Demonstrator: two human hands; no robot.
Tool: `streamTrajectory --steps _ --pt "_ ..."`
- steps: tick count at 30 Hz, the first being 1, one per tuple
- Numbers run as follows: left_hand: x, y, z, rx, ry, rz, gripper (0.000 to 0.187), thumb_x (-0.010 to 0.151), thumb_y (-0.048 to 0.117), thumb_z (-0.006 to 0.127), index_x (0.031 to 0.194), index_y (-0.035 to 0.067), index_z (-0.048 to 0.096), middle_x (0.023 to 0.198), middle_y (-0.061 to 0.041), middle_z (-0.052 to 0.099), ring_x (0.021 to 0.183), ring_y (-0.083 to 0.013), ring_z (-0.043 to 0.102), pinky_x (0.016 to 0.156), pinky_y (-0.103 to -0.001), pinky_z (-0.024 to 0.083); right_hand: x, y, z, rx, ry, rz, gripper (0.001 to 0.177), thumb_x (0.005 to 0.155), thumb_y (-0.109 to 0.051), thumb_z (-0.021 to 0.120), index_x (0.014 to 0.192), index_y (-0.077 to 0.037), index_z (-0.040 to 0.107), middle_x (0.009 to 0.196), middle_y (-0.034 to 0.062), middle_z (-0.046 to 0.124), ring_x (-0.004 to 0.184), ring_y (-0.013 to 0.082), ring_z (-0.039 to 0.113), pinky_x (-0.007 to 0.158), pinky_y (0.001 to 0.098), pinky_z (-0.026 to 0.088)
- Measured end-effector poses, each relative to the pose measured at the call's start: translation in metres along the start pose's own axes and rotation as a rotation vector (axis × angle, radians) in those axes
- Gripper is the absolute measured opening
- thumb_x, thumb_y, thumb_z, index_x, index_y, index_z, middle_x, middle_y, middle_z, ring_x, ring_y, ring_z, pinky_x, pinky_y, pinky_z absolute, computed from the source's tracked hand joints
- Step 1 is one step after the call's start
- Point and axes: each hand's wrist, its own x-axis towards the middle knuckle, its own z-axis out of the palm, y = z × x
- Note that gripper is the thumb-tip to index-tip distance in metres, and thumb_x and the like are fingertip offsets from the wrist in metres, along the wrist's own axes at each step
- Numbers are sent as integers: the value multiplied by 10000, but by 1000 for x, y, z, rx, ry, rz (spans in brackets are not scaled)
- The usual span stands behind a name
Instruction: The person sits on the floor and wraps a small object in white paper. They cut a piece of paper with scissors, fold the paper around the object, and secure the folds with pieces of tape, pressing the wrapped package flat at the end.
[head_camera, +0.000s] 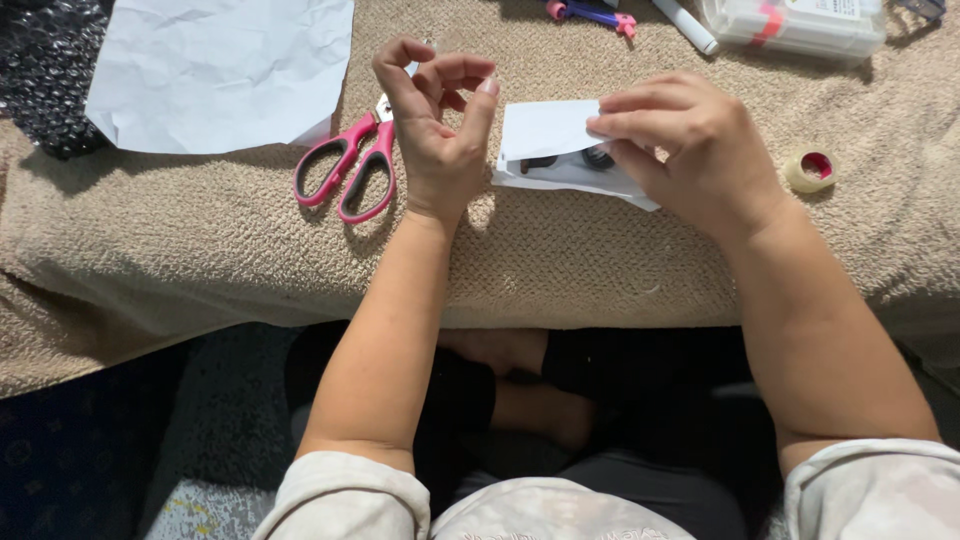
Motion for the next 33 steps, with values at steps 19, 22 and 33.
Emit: streamTrajectory --steps 19,22,33 --pt "-51 91 3 602 -483 517 447 963 134 774 1216 157 406 1144 -10 707 1148 -201 681 1045 -389 465 4 -11 -15 220 -136 172 155 1079 -256 718 1108 -129 802 1246 107 718 1148 221 704 969 381 612" --pt "-49 85 10 591 -453 461 406 974 117 758 1207 166 430 1017 -1 694 1041 -204 704 1008 -392 472 5 -13 -26 450 -142 241 354 980 -365 544 1102 -111 759 1195 144 666 1129 266 671 932 392 573" --pt "-12 51 27 478 -428 426 430 1039 91 715 1302 111 376 945 -33 720 917 -205 745 948 -390 523 -11 -2 -10 298 -42 86 153 1021 -227 811 1049 -79 782 1142 112 763 1199 238 727 1038 362 613"
